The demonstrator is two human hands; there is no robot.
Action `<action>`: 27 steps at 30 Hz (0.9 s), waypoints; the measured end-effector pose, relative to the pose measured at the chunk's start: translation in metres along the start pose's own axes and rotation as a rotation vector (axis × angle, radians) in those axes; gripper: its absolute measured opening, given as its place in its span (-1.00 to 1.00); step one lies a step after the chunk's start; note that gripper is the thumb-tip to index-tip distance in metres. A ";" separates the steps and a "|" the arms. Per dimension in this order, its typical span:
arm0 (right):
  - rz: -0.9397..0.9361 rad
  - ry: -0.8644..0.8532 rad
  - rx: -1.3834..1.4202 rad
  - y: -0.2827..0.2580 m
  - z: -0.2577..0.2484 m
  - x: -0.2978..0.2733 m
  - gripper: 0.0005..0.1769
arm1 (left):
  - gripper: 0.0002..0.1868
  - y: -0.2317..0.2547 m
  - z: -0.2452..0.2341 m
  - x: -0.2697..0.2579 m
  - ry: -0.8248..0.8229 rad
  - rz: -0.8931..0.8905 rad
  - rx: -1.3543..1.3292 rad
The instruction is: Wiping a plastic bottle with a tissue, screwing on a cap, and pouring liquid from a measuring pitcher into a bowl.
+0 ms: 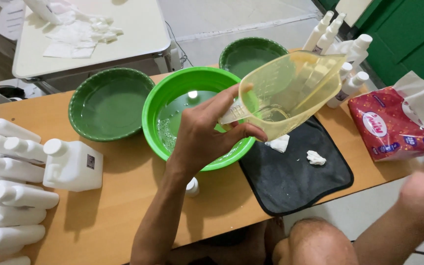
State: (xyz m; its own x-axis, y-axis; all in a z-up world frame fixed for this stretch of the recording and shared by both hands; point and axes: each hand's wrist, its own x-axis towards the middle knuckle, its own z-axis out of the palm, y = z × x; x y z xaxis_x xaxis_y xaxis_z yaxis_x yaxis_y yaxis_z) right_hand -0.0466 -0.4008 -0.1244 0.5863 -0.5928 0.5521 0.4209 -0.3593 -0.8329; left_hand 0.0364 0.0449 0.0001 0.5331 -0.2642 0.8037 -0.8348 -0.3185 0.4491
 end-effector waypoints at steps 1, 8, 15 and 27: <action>0.000 0.004 0.010 -0.019 0.033 -0.001 -0.25 | -0.33 0.000 -0.002 0.001 -0.002 0.007 0.008; 0.420 -0.435 0.031 -0.039 0.163 -0.041 -0.54 | -0.23 -0.004 -0.020 -0.005 0.039 0.002 0.074; 0.193 -0.780 -0.617 0.022 0.191 -0.049 -0.55 | -0.22 -0.004 -0.031 -0.003 0.084 -0.014 0.063; -0.209 -1.025 -0.701 0.019 0.189 -0.058 -0.36 | -0.25 0.001 -0.025 0.001 0.087 0.013 0.063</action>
State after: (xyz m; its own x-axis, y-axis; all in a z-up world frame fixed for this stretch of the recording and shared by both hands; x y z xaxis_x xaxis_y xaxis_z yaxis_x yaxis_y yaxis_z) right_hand 0.0579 -0.2373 -0.1647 0.9522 0.2390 0.1904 0.2972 -0.8694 -0.3947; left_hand 0.0328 0.0674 0.0105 0.5061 -0.1899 0.8413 -0.8298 -0.3732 0.4150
